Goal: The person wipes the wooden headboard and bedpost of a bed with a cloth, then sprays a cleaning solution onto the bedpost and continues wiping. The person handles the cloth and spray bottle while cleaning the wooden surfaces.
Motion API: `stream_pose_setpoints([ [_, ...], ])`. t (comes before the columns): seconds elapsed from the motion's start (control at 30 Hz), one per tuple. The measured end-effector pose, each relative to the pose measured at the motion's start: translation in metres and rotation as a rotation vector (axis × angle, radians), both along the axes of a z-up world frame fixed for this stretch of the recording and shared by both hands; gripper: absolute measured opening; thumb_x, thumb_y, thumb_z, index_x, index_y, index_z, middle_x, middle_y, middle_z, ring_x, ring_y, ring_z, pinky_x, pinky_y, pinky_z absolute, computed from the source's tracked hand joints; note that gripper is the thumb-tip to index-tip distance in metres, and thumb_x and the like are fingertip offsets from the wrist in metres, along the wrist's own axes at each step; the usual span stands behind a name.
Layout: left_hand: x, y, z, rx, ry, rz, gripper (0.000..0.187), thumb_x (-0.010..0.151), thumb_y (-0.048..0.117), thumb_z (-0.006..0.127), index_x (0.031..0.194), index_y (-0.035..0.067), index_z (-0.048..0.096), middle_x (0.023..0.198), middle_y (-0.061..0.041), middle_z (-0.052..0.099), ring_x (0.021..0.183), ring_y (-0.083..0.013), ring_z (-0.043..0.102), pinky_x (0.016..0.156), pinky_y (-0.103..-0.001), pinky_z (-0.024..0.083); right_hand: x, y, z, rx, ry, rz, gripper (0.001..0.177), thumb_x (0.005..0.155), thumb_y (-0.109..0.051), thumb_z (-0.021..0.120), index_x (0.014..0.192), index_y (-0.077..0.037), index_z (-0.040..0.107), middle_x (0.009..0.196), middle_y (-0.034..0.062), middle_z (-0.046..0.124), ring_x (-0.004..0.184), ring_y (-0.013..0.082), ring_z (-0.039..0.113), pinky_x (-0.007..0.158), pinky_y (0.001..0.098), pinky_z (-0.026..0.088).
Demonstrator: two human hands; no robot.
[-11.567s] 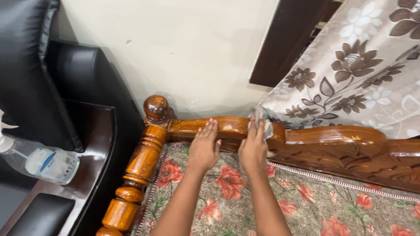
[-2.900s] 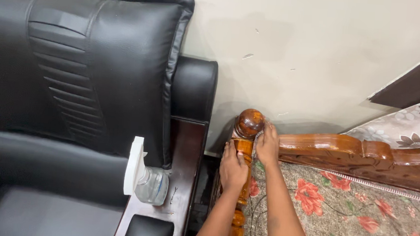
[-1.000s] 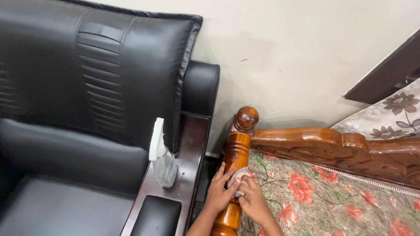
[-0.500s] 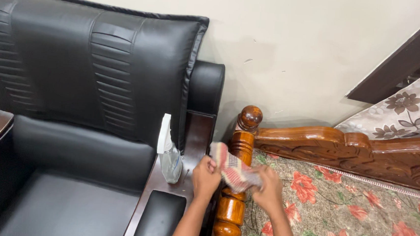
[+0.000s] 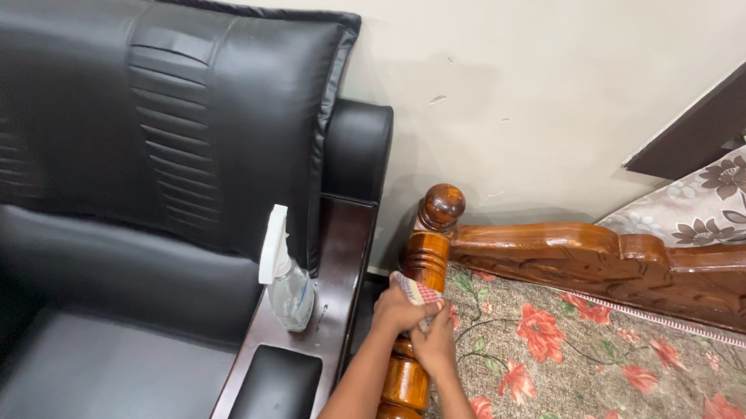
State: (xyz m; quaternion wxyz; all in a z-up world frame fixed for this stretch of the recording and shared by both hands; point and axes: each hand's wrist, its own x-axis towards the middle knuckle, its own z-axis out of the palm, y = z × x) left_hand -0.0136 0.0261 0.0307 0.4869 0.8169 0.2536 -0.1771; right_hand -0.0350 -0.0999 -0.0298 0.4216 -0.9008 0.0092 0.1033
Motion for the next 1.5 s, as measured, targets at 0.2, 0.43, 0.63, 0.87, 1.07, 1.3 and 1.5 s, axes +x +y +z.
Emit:
stream_pose_setpoints([
  [0.2,0.041,-0.018,-0.008,0.174,-0.123,0.086,0.121,0.059,0.060,0.091,0.146,-0.007,0.041,0.128,-0.024,0.067,0.118,-0.0346,0.068,0.102,-0.038,0.055,0.058,-0.016,-0.031,0.126,-0.060,0.056,0.064,0.091,-0.026,0.060,0.147,-0.009,0.034,0.124,0.0259,0.068,0.112,0.0429,0.069,0.097,0.0493,0.054],
  [0.43,0.026,-0.004,-0.008,0.190,0.164,-0.104,0.101,0.058,0.071,0.081,0.132,0.004,0.068,0.133,-0.017,0.068,0.122,-0.0274,0.068,0.104,-0.036,0.054,0.030,-0.010,-0.006,0.033,0.174,-0.010,0.093,0.086,-0.025,0.059,0.164,-0.018,0.008,0.114,0.0238,0.073,0.098,0.0390,0.077,0.090,0.0451,0.061],
  [0.63,-0.019,0.005,-0.015,0.157,0.223,-0.174,0.096,0.062,0.079,0.075,0.125,0.007,0.072,0.132,-0.017,0.069,0.124,-0.0262,0.066,0.105,-0.034,0.052,-0.014,-0.008,0.015,-0.097,0.218,-0.048,0.108,0.078,-0.025,0.073,0.162,-0.024,0.005,0.110,0.0241,0.074,0.099,0.0394,0.074,0.088,0.0432,0.059],
  [0.87,-0.040,-0.014,0.007,0.237,0.116,0.057,0.091,0.066,0.072,0.083,0.119,0.000,0.067,0.119,-0.019,0.072,0.114,-0.0298,0.070,0.097,-0.038,0.056,-0.035,0.006,0.033,0.012,0.097,-0.277,0.077,0.081,-0.028,0.068,0.149,-0.022,0.033,0.095,0.0232,0.077,0.085,0.0407,0.077,0.078,0.0479,0.059],
  [1.07,-0.042,-0.019,0.032,0.375,-0.057,0.060,0.069,0.068,0.059,0.084,0.106,0.003,0.072,0.105,-0.018,0.076,0.101,-0.0335,0.075,0.088,-0.042,0.060,-0.039,0.011,0.066,-0.237,-0.044,-0.208,0.062,0.085,-0.029,0.071,0.139,-0.015,0.045,0.081,0.0210,0.077,0.072,0.0358,0.076,0.070,0.0467,0.060],
  [1.3,-0.010,0.000,0.072,0.282,-0.154,0.101,0.059,0.079,0.060,0.068,0.107,0.009,0.078,0.106,-0.018,0.076,0.104,-0.0365,0.071,0.092,-0.048,0.056,0.028,-0.008,0.071,0.006,-0.286,-0.092,0.061,0.076,-0.023,0.076,0.133,-0.017,0.053,0.102,0.0135,0.078,0.082,0.0284,0.079,0.068,0.0402,0.064],
  [1.5,0.041,0.015,-0.025,0.029,-0.106,0.038,0.096,0.087,0.074,0.059,0.144,-0.002,0.049,0.136,-0.029,0.060,0.130,-0.0371,0.058,0.109,-0.044,0.044,0.090,0.001,0.011,0.059,-0.052,-0.073,0.087,0.079,-0.044,0.074,0.151,-0.015,0.034,0.128,0.0232,0.067,0.112,0.0391,0.069,0.097,0.0465,0.054],
])
